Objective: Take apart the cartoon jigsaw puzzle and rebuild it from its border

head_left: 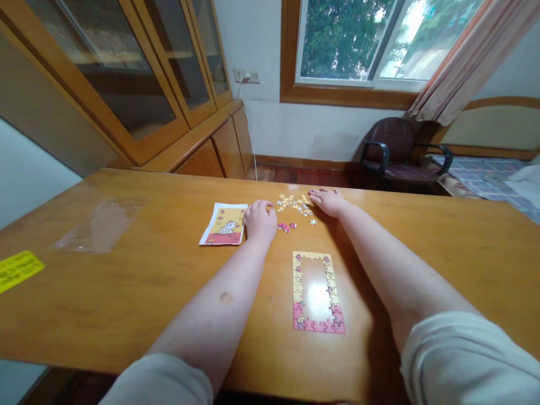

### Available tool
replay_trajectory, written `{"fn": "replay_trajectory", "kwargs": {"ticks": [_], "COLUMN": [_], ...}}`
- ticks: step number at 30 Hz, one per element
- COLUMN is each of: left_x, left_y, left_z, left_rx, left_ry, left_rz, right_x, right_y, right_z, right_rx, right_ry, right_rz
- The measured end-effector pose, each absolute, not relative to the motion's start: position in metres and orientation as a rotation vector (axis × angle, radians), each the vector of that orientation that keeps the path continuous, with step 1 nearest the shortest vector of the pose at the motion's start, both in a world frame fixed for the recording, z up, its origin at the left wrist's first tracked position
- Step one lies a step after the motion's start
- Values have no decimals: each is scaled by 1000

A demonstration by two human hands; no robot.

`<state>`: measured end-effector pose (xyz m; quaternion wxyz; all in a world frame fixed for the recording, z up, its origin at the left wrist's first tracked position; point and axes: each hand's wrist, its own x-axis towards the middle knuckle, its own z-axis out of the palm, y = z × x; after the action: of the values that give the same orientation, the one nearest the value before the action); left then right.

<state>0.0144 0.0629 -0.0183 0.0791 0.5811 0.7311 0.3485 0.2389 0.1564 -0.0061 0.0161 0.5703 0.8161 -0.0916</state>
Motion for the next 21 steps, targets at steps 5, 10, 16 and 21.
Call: {"fn": "replay_trajectory", "kwargs": {"ticks": [5, 10, 16, 21], "left_x": [17, 18, 14, 12], "left_y": [63, 62, 64, 66], "left_z": [-20, -19, -20, -22], "left_rx": [1749, 1832, 1817, 1811], "left_ry": [2181, 2100, 2025, 2006], "left_rz": [1070, 951, 914, 943], "right_x": [305, 305, 242, 202], "right_y": [89, 16, 1, 21], "right_z": [-3, 3, 5, 4], "right_rx": [1808, 1509, 1230, 1211], "right_ry": [2472, 2636, 2835, 2913], "right_rz": [-314, -477, -534, -500]}}
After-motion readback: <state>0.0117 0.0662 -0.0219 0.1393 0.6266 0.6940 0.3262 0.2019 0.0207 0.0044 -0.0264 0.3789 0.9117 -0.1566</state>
